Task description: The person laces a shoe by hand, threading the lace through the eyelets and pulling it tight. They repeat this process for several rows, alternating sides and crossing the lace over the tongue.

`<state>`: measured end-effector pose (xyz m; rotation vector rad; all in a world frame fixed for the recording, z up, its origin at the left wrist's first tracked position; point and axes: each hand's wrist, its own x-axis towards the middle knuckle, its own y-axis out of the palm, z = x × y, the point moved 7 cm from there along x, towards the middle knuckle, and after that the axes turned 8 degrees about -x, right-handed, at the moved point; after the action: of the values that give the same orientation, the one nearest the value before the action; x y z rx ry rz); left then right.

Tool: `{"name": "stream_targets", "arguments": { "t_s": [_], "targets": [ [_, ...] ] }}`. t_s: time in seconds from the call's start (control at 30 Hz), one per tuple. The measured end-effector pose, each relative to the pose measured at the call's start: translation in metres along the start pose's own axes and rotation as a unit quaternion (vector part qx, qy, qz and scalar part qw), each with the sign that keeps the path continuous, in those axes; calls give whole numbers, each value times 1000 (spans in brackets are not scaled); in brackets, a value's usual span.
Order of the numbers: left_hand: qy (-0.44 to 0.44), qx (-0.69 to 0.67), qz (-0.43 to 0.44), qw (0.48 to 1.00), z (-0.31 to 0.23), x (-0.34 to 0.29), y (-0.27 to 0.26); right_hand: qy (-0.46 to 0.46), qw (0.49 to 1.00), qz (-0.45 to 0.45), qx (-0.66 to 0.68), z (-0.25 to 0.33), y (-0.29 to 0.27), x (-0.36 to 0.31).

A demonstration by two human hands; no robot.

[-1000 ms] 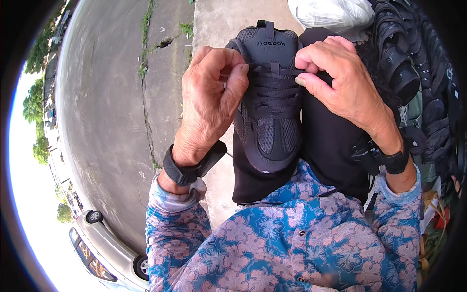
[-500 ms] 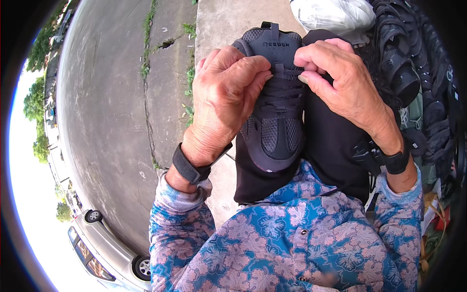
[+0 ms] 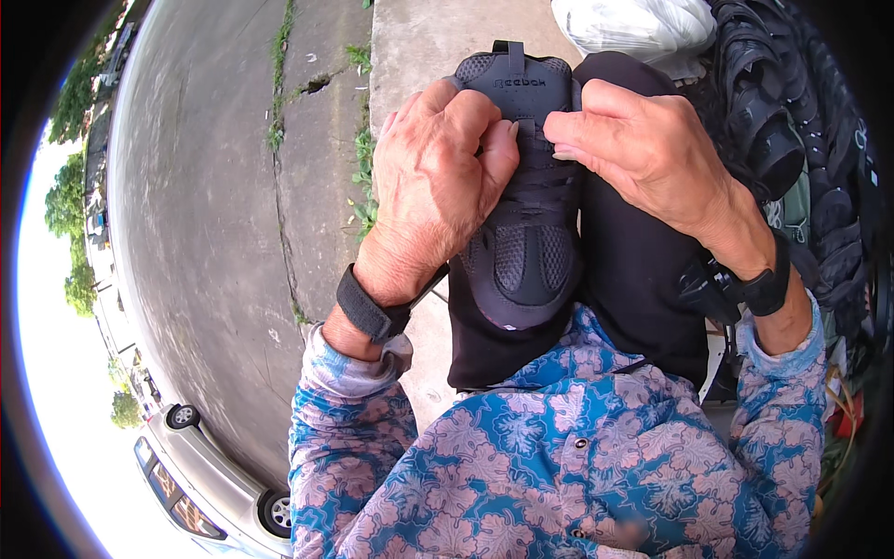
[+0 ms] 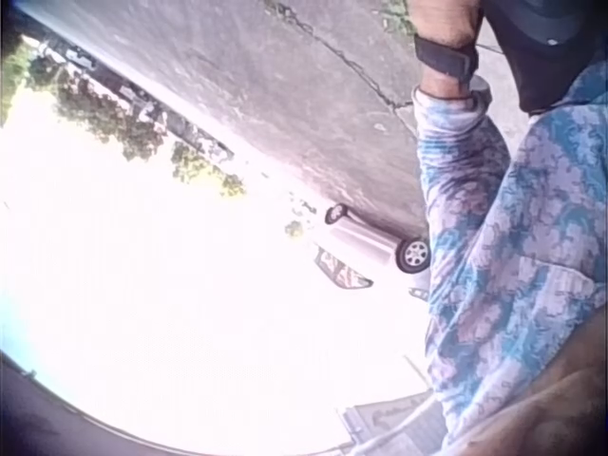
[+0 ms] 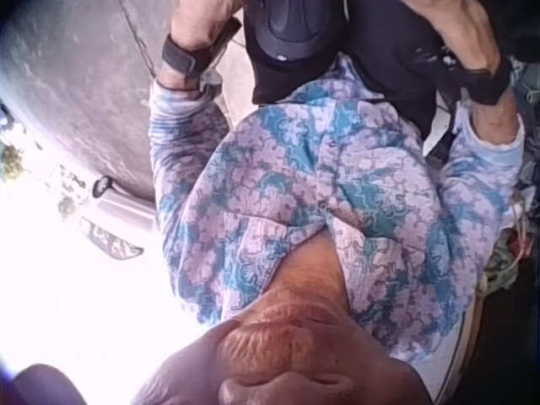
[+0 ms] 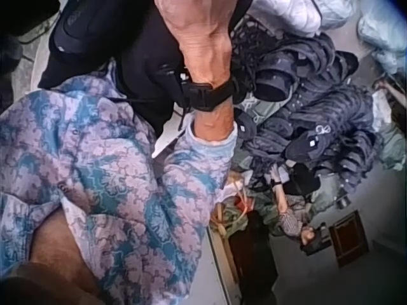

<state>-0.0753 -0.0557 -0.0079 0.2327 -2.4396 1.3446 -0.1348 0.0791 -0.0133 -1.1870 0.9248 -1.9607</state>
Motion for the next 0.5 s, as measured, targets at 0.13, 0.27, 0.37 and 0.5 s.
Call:
{"name": "stream_targets", "arguments": {
  "t_s": [0.13,0.27,0.37,0.5],
  "targets": [
    [-9,-37,2,999,0,-1,-1,10,985,15,174,3,1,6],
    [-41,-73,-6,996,3,-3,-1,189,967,30,166,-28,1,13],
    [-167,-156,-16,973,21,-8,1,178,977,101,64,-22,6,12],
    [-141,-186,-19,972,24,-8,-1,208,961,144,111,-28,-1,1]
  ]
}}
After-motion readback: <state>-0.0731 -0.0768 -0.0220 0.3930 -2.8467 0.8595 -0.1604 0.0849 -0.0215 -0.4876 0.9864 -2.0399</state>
